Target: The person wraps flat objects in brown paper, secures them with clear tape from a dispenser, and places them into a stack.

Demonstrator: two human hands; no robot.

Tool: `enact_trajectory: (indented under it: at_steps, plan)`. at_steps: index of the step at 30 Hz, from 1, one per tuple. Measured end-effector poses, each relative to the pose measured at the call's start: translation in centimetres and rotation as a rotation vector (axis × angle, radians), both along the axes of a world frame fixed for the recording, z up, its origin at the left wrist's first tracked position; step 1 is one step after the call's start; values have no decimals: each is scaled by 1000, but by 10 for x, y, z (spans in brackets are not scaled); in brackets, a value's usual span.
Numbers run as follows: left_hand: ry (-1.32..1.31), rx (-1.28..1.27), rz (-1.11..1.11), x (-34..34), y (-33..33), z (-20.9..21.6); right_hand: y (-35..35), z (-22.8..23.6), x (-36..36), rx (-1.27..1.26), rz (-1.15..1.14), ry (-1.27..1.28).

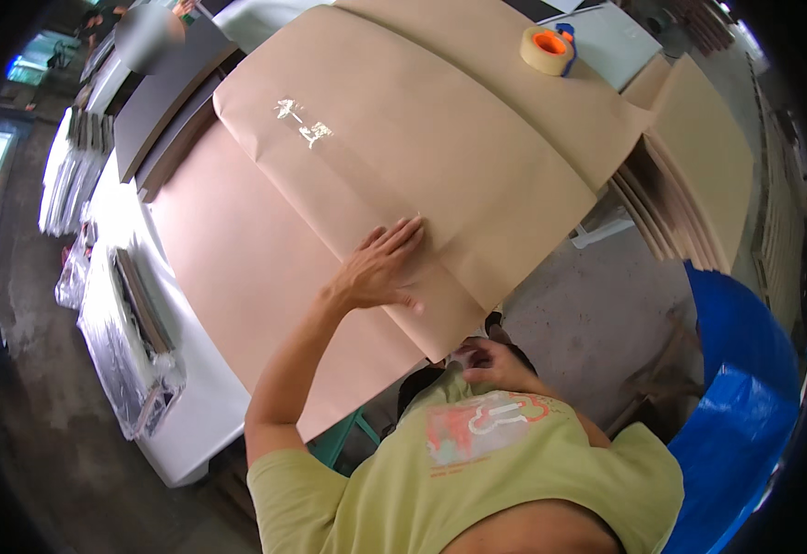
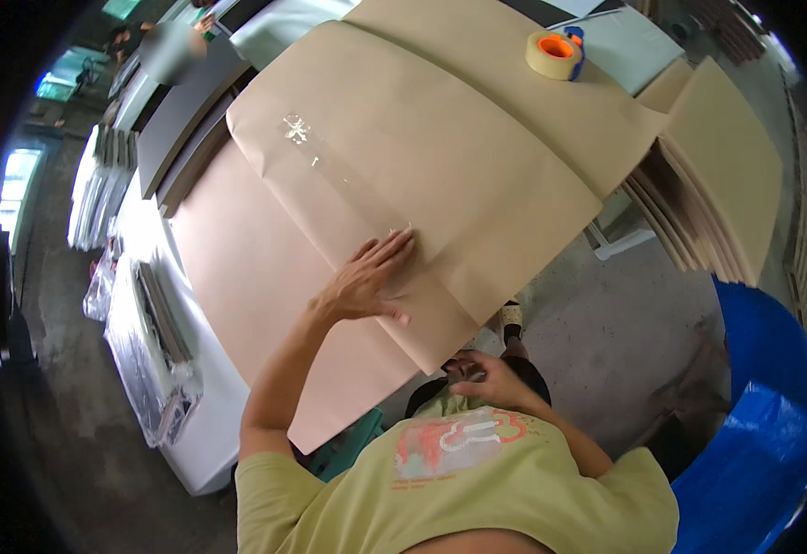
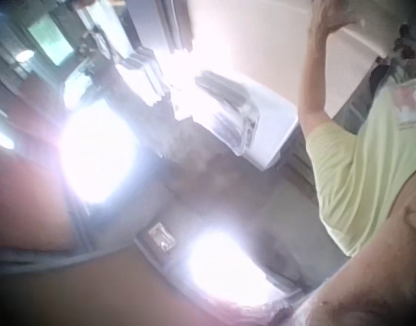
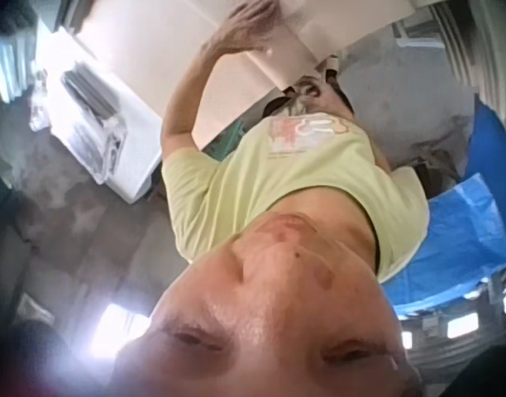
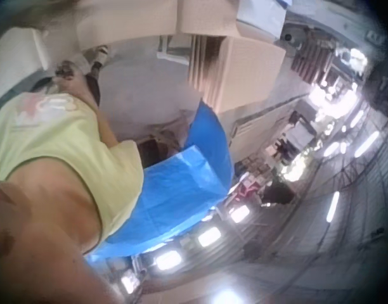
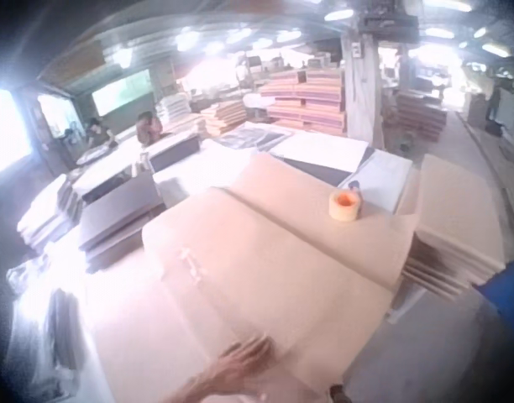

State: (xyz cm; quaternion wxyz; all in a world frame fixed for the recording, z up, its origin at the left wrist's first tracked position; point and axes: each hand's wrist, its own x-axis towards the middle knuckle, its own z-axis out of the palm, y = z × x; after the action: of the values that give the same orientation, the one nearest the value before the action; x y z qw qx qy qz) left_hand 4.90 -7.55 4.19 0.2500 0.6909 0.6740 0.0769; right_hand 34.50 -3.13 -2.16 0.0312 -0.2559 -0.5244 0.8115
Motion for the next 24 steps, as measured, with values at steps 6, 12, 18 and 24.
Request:
enact_trajectory:
  at_steps: [6,12,18,24]
  plan:
    - [64,89,4,5,-48,-16,-46,-24,-35,601,-176,-261]
    - [141,197,51,5,-57,-33,25,-39,-73,1032,-435,-162]
    - [255,489,243,33,-67,-64,54,-51,-88,964,-320,-132]
    - [262,510,299,40,-70,-72,129,-39,-15,1339,-151,-403]
